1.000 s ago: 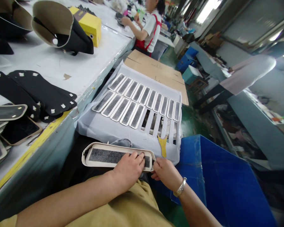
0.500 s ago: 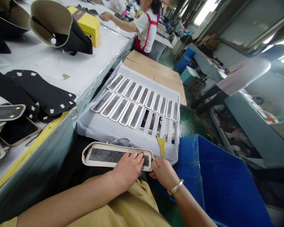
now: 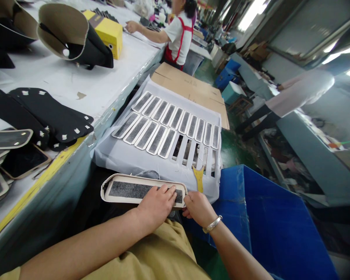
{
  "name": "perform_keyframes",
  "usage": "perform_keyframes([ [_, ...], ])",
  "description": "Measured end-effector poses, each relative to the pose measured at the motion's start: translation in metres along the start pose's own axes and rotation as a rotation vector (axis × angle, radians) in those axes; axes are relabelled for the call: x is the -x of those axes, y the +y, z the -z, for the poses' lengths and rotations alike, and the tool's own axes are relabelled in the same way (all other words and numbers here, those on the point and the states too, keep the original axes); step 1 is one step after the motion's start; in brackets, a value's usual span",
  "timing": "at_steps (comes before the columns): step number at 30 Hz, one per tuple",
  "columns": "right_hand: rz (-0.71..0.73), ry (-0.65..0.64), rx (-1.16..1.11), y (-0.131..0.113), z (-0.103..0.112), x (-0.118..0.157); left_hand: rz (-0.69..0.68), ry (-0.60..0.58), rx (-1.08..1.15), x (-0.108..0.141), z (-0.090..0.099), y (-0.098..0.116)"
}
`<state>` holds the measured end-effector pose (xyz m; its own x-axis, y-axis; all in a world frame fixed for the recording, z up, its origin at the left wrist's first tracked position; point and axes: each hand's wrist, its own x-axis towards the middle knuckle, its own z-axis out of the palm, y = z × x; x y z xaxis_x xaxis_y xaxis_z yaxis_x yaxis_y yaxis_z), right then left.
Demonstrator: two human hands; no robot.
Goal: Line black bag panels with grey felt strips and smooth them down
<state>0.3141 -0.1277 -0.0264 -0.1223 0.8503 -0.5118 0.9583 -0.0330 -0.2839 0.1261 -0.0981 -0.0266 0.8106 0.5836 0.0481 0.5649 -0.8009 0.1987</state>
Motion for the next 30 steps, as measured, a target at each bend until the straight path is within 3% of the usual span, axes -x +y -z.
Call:
perform_keyframes([
  [5,-0.026,0.078,0.172,-0.009,0.005,0.004,0.015,-0.002,0.005,0.0,0.001,0.001],
  [12,0.049,0.04,0.454,-0.028,0.018,0.014,0.016,-0.021,0.014,-0.001,0.001,0.0],
  [22,0.007,0.099,0.472,-0.031,0.014,0.018,-0.026,0.008,0.048,-0.002,-0.001,-0.003],
  [25,-0.022,0.087,0.211,-0.029,0.014,0.017,-0.02,0.011,0.06,-0.002,0.0,-0.005],
  [30,-0.26,-0.099,-0.924,-0.004,0.017,0.015,-0.011,-0.024,0.061,-0.003,0.002,-0.007],
])
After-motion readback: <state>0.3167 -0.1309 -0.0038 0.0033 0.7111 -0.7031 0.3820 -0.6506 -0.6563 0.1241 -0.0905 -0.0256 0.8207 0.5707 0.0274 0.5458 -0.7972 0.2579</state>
